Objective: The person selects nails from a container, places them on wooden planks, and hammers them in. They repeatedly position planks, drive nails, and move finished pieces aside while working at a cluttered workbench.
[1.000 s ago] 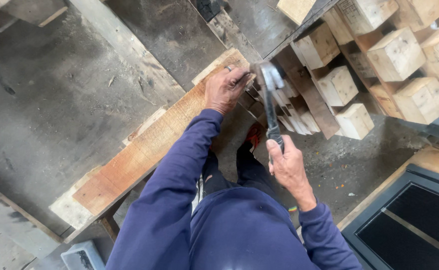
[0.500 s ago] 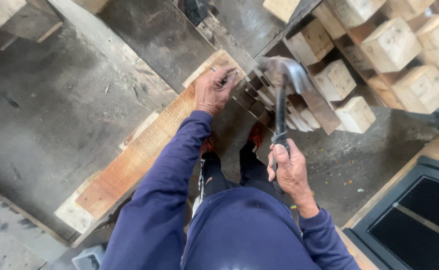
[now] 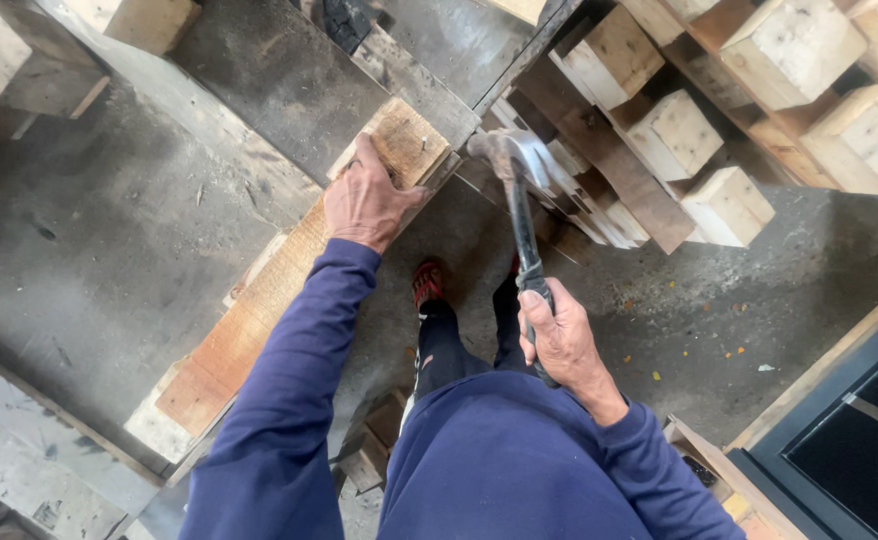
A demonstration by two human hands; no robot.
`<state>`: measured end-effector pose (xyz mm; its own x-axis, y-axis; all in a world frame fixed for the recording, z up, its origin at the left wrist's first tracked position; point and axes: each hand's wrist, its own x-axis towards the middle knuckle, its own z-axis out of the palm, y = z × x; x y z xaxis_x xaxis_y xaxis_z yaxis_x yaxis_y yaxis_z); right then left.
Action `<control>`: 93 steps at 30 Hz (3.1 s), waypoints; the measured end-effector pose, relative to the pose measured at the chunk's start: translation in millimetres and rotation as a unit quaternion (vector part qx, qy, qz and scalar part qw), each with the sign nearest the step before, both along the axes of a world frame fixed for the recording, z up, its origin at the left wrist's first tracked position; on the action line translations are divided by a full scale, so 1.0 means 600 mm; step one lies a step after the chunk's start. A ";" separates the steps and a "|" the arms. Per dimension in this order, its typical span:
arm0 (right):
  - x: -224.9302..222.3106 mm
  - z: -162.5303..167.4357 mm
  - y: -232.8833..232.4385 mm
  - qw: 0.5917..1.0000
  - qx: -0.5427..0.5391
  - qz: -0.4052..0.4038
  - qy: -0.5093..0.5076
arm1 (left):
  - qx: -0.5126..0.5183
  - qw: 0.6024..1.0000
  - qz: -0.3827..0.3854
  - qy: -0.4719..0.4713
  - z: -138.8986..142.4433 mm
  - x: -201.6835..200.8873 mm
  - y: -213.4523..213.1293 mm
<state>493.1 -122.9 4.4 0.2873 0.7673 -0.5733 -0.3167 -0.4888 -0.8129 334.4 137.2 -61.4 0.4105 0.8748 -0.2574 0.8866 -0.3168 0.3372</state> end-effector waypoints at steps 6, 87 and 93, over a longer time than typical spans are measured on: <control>0.003 -0.028 0.026 0.999 -0.004 0.050 -0.016 | 0.023 0.999 0.025 -0.033 -0.026 0.003 -0.001; -0.020 0.036 0.093 0.981 0.101 0.064 -0.154 | -0.082 0.702 0.270 -0.653 -0.048 -0.070 0.036; -0.060 -0.027 0.128 0.988 -0.021 0.120 -0.094 | -0.307 0.443 0.313 -0.782 -0.012 -0.108 0.037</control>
